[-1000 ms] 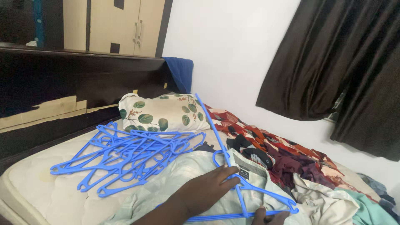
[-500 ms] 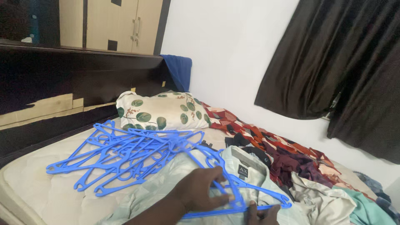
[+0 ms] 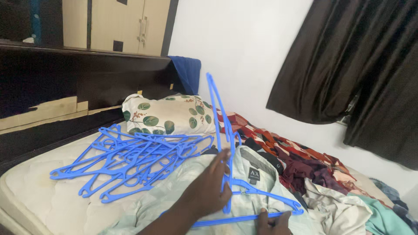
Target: The person buttons a light green plaid shirt laid on a bed, then places a blue plastic hanger into the collar and adjusts the shirt on the hanger. The shirt remains on the bed with the hanger inserted.
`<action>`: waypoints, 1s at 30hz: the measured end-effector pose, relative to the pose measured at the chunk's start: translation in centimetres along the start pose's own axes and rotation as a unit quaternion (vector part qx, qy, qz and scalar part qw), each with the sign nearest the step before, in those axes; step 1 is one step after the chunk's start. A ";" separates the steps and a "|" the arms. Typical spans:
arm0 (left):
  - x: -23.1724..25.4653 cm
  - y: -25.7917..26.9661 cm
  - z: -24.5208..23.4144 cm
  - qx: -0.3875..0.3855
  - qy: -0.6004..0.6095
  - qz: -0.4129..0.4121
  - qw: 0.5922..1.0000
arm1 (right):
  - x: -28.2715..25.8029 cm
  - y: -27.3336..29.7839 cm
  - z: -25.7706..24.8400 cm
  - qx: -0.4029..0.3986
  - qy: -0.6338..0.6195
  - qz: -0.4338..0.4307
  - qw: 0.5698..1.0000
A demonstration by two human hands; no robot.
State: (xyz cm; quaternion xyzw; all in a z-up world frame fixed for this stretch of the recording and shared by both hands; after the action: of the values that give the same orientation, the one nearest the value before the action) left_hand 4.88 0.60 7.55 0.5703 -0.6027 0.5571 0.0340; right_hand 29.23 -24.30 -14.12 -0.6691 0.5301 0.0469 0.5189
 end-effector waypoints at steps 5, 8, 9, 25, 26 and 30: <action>-6.1 -1.7 0.3 0.106 0.119 -0.147 0.976 | -3.2 0.6 -2.7 -0.038 0.049 0.018 0.998; -14.8 -3.4 1.4 0.112 0.379 -0.322 0.860 | -4.2 0.8 -3.2 -0.063 0.062 0.024 0.996; -17.2 -3.3 1.6 0.103 0.544 -0.344 0.759 | -4.4 0.7 -3.5 -0.058 0.058 0.019 0.996; -21.4 -6.5 -21.3 -0.201 0.303 -0.488 0.793 | -13.4 2.2 -9.0 -0.122 0.061 0.051 0.989; -22.1 -6.4 -21.8 -0.197 0.363 -0.473 0.778 | -13.6 2.2 -9.2 -0.118 0.055 0.047 0.990; -23.9 -4.6 -23.6 -0.180 0.537 -0.358 0.742 | -13.8 2.1 -9.3 -0.116 0.081 0.030 0.989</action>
State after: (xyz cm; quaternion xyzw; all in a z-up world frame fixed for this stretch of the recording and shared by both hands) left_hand 2.51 34.12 3.18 0.3339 -0.3246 0.5994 0.6511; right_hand 17.10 -21.85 -2.80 -0.7101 0.5812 0.0693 0.3913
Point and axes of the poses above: each hand's wrist, its own y-axis away from the middle knuckle, its own z-axis out of the palm, x = y × z, the point moved 6 cm from there along -y, towards the middle knuckle, and after that the axes turned 11 degrees about -z, right-handed, at the moved point
